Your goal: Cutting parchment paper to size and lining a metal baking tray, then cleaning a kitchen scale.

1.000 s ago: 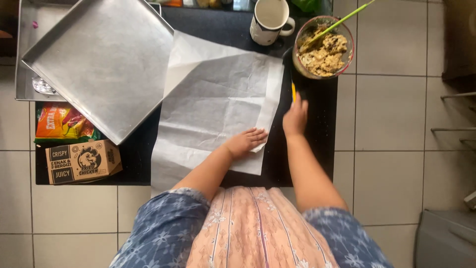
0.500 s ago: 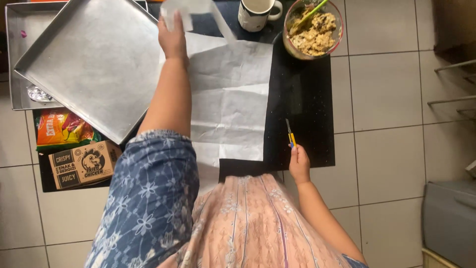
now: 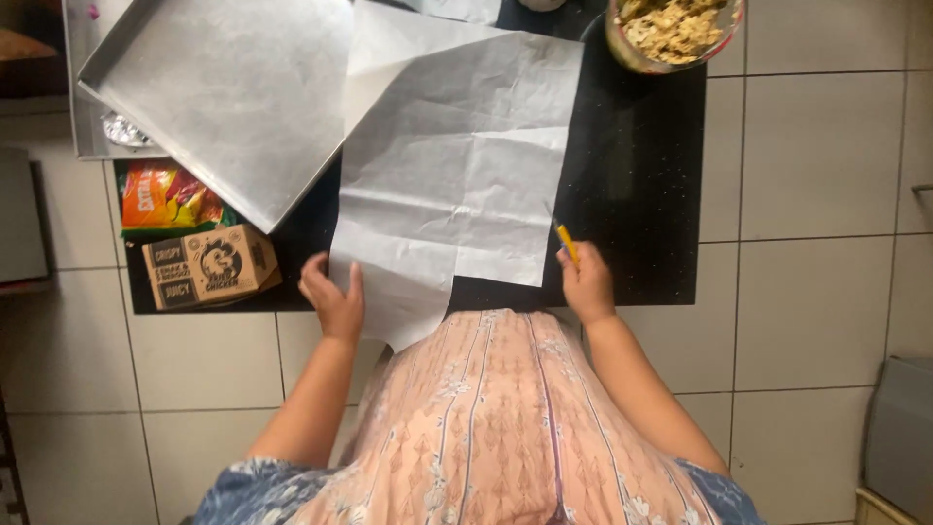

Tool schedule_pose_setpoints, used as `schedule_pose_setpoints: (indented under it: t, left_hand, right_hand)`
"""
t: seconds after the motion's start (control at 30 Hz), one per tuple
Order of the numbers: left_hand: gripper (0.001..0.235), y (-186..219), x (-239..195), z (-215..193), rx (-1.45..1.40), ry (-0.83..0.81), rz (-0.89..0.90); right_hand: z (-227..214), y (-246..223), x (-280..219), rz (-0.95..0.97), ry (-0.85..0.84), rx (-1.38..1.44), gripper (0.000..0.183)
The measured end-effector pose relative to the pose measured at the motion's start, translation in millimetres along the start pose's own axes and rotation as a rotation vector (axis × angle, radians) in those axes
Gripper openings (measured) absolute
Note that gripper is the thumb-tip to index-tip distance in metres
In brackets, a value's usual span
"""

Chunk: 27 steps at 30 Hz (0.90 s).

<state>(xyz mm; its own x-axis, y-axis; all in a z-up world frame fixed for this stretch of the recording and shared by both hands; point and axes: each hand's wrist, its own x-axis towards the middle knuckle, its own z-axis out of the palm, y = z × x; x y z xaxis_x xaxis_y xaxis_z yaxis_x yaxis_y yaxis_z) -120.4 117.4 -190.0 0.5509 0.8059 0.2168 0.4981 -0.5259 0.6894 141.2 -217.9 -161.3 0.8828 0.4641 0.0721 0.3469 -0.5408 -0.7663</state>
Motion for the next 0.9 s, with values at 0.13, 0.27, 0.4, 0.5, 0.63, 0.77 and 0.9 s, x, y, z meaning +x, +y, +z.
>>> schedule_pose_setpoints:
  t: [0.13,0.27,0.4,0.5,0.63,0.77,0.9]
  left_hand:
    - [0.085,-5,-38,-14,0.044,-0.038,-0.274]
    - [0.063,0,-29,-20,0.344,-0.274,-0.386]
    - [0.041,-17,-15,-21,-0.379,-0.618,-0.785]
    - [0.03,42,9,-44,-0.814,-0.655,-1.08]
    - [0.03,-60,2,11,-1.04,-0.733,-1.221]
    - [0.029,-5,19,18,-1.777,-0.581,-1.045]
    - [0.031,75,51,13,-1.767,-0.137,-0.758]
  right_hand:
    - [-5,43,20,-0.058,0.111,-0.269,0.014]
    - [-20,28,35,-0.013,-0.015,-0.228,0.035]
    - [-24,-39,39,-0.176,-0.476,-0.252,0.07]
    - [-17,-38,28,-0.434,-0.509,-0.215,0.084]
    - [-3,2,15,-0.426,-0.462,-0.223,0.071]
    - [-3,36,15,-0.268,-0.321,-0.293,0.029]
    - [-13,40,42,-0.026,-0.365,0.009,0.026]
